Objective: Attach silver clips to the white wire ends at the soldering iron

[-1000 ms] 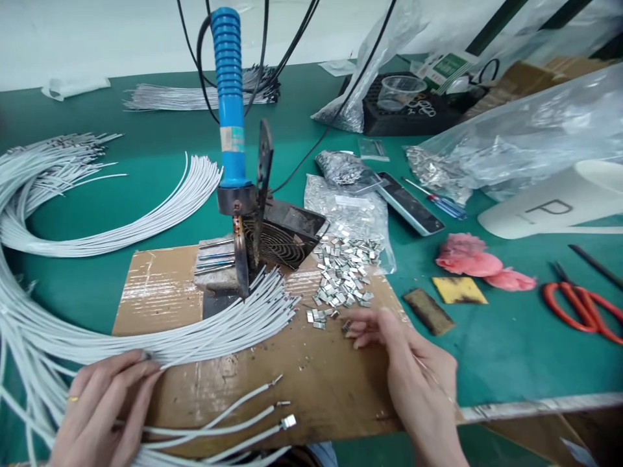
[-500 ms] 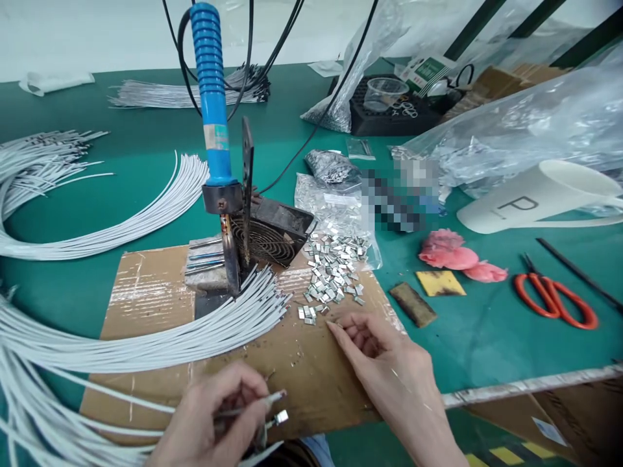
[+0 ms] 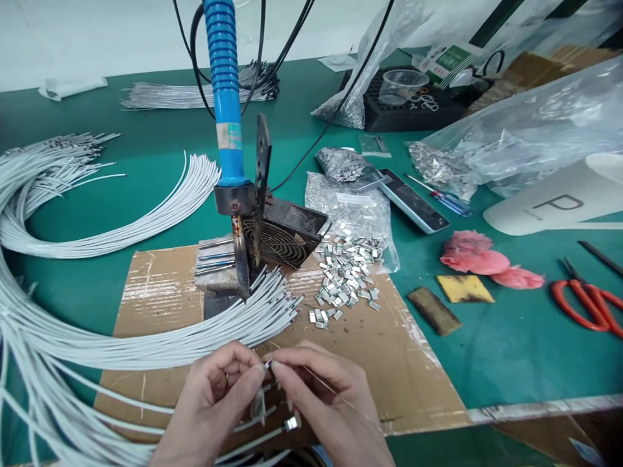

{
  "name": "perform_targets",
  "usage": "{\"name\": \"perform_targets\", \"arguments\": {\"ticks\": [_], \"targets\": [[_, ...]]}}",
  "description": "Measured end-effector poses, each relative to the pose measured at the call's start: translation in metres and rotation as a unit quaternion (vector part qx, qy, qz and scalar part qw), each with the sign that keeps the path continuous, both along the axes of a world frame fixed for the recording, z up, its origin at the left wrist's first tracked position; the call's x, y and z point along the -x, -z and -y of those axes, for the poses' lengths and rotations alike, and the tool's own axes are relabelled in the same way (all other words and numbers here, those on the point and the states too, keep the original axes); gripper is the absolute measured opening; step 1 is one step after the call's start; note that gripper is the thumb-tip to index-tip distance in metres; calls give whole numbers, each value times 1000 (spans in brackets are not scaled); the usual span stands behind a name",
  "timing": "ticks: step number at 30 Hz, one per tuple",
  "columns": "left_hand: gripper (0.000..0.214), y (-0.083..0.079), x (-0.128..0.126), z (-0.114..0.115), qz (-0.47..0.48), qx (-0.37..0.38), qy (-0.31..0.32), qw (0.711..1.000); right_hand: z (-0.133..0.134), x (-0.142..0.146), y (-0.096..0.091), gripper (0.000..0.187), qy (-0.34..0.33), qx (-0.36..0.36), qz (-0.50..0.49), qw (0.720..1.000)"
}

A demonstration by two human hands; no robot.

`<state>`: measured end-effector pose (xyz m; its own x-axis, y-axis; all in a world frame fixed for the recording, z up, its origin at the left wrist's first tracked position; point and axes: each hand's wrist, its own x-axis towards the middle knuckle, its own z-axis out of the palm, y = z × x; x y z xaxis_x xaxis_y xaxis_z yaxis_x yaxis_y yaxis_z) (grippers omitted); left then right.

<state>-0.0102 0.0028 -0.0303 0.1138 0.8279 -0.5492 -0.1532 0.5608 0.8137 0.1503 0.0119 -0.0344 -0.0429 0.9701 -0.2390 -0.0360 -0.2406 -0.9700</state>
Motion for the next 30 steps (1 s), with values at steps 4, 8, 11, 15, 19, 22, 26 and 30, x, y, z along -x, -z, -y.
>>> {"name": "perform_targets", "arguments": {"ticks": [4,8,11,15,19,22,26,30], "targets": [[40,0,0,0,1,-4,4,1000,0,0,-5,14,-7,-4,-14,1000],[43,-2,-1,0,-11,-2,6,1000,2,1,-4,11,7,-6,-24,1000],[45,-2,-3,-1,-21,-3,-10,1000,4,3,-2,11,19,-21,-9,1000],[46,-2,-7,-2,-23,-29,-37,999,4,4,0,12,20,-17,-8,1000],[46,-3,-9,-1,-34,-31,-53,998,6,7,0,12,36,10,-34,999],[47,-4,-10,-1,-38,-27,-58,997,7,10,1,13,55,52,-81,994],[48,-4,-9,-2,-43,-27,-58,997,7,10,7,31,50,156,-152,975],[47,-4,-5,-1,-47,-33,-29,998,3,3,9,41,21,212,-182,960]]}}
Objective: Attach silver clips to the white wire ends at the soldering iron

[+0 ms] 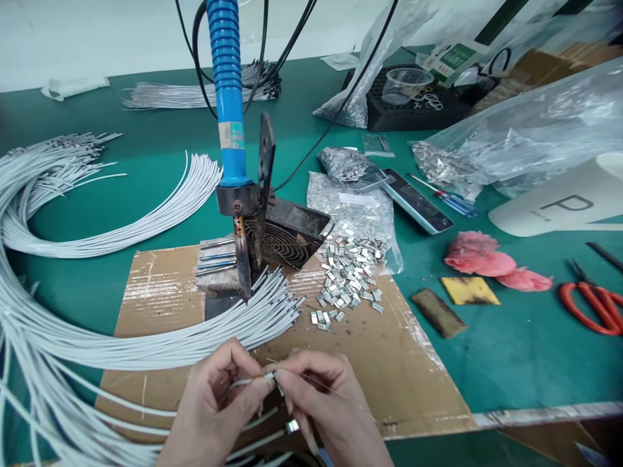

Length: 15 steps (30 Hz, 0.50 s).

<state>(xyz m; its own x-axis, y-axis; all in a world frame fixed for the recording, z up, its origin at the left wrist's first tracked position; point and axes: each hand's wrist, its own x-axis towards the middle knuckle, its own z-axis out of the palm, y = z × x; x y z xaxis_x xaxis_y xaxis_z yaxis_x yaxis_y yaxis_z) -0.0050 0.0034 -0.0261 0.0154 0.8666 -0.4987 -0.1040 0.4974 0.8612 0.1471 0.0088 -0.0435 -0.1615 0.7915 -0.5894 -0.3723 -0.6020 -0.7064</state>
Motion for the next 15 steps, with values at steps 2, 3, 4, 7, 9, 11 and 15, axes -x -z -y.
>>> {"name": "perform_targets", "arguments": {"ticks": [2,3,4,7,9,11,15], "targets": [[46,-1,3,0,8,6,20,1000,-3,-5,-4,36,-22,-9,18,1000],[46,-2,4,0,13,11,26,1000,-5,-7,-7,31,-39,-20,39,998],[47,-3,4,0,17,14,28,999,-6,-9,-10,26,-57,-35,66,996],[48,-5,2,0,10,19,17,1000,-7,-11,-17,16,-91,-86,132,983],[45,-6,-1,0,-16,10,0,1000,-6,-10,-19,16,-87,-109,143,980],[40,-6,-5,1,-50,-6,-14,999,-5,-9,-20,15,-71,-120,142,980],[31,0,-10,7,-124,-55,-30,990,-5,-7,-19,11,-28,-116,135,984]]}}
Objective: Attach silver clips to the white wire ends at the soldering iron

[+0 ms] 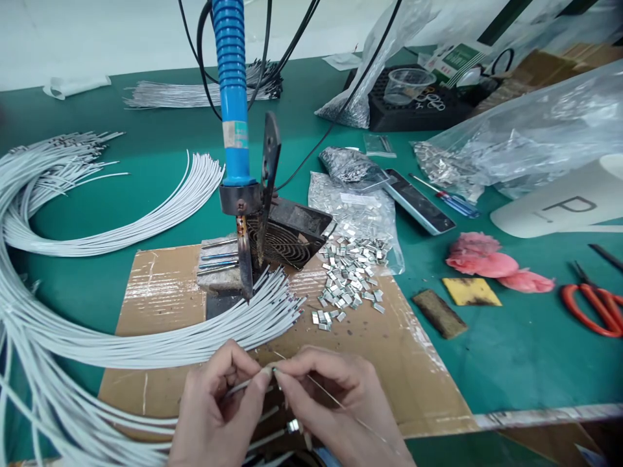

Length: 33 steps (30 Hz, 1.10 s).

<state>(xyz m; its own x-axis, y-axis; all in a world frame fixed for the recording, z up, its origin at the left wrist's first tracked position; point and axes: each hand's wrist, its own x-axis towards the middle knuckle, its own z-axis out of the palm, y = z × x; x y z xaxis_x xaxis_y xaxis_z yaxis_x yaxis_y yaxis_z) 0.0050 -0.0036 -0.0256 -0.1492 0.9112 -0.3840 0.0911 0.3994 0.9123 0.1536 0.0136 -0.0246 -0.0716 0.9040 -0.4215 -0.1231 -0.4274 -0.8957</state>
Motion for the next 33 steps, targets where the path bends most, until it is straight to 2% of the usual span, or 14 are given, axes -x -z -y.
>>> {"name": "perform_targets", "arguments": {"ticks": [4,7,8,9,11,13,14,15,17,20,22,23,26,33], "targets": [[33,10,-6,7,-26,-33,-15,999,5,10,7,25,36,36,-38,998],[39,15,-12,9,25,-14,-48,998,13,27,17,30,102,40,-63,992],[40,15,-13,9,49,-4,-59,997,16,33,21,26,130,10,-50,990],[40,15,-14,9,72,4,-67,995,18,38,25,20,155,-52,-15,986],[40,11,-12,6,106,17,-68,992,20,44,29,11,188,-211,73,957],[42,5,-8,1,122,29,-59,990,19,43,30,22,187,-339,143,911],[42,2,-5,-2,126,36,-57,990,17,40,29,26,175,-370,160,898],[41,-1,-3,-4,124,39,-58,990,15,36,28,28,155,-379,164,898],[36,-5,0,-9,107,37,-74,991,10,25,22,25,92,-332,140,928],[23,-9,1,-11,50,12,-101,994,2,10,12,12,0,-135,47,990],[15,-8,-1,-10,6,-16,-100,995,-3,5,6,18,-30,-22,-1,999],[12,-6,-1,-8,-16,-31,-94,995,-5,3,3,22,-37,12,-15,999],[9,0,-2,-3,-68,-63,-68,993,-9,4,-2,29,-41,44,-28,998],[13,7,1,1,-102,-70,-61,990,-10,6,2,21,13,54,-28,998]]}}
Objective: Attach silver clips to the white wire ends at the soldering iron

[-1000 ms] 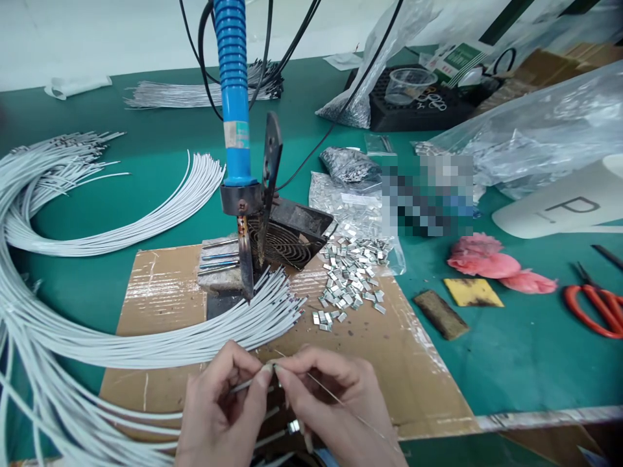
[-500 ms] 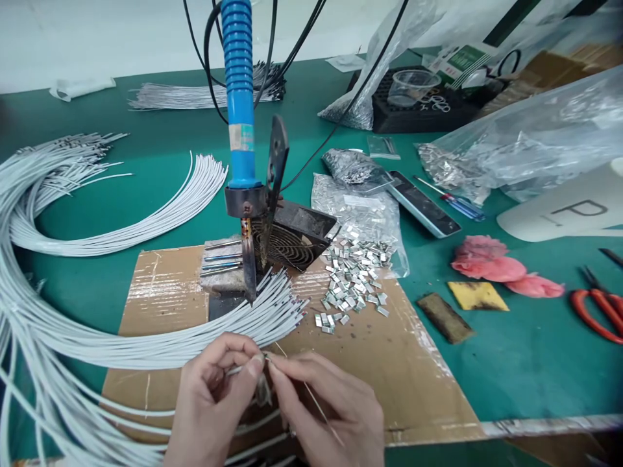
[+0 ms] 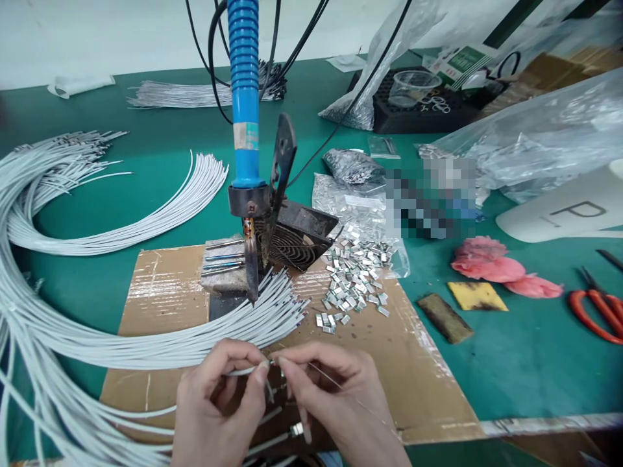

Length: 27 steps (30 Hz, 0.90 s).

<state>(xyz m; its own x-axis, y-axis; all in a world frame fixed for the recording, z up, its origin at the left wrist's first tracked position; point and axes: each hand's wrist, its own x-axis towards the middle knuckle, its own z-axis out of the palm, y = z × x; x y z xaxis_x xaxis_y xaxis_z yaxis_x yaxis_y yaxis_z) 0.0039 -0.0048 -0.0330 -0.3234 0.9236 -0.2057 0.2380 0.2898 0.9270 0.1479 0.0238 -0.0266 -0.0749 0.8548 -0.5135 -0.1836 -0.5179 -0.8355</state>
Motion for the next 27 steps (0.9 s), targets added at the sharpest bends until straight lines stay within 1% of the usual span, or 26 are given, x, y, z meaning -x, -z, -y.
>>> {"name": "perform_targets", "arguments": {"ticks": [1,3,6,8,11,13,15,16,18,21,23,24,25,27], "targets": [[12,-1,0,-1,2,6,-4,1000,-1,-2,2,21,4,-3,-1,1000],[11,-5,0,-3,15,18,-11,1000,-3,-6,7,20,2,-33,-10,999],[11,-12,0,-8,58,38,-14,997,-5,-9,10,11,0,-85,-17,996],[14,-17,-1,-11,101,61,-19,993,-4,-7,9,5,0,-94,-22,995],[20,-22,-1,-14,160,88,-28,983,-1,-5,7,5,-12,-90,-35,995],[22,-23,-2,-15,174,93,-29,980,1,-3,6,5,-17,-92,-40,995],[22,-24,-2,-15,179,94,-29,979,2,-3,7,6,-19,-116,-23,993],[22,-24,-2,-14,182,95,-30,978,3,-3,8,8,-19,-142,-3,990],[23,-23,-1,-14,186,98,-28,977,4,-4,10,15,-19,-217,52,975],[23,-23,-1,-15,185,99,-22,978,6,-7,12,24,-18,-337,125,933],[22,-22,0,-15,178,100,-20,979,7,-10,12,28,-12,-382,162,910],[21,-22,0,-14,172,101,-21,980,7,-11,12,28,-7,-386,178,905],[20,-21,1,-14,163,101,-20,981,6,-13,12,27,0,-377,188,907],[17,-18,1,-12,135,93,-16,986,4,-15,10,22,6,-331,186,925]]}}
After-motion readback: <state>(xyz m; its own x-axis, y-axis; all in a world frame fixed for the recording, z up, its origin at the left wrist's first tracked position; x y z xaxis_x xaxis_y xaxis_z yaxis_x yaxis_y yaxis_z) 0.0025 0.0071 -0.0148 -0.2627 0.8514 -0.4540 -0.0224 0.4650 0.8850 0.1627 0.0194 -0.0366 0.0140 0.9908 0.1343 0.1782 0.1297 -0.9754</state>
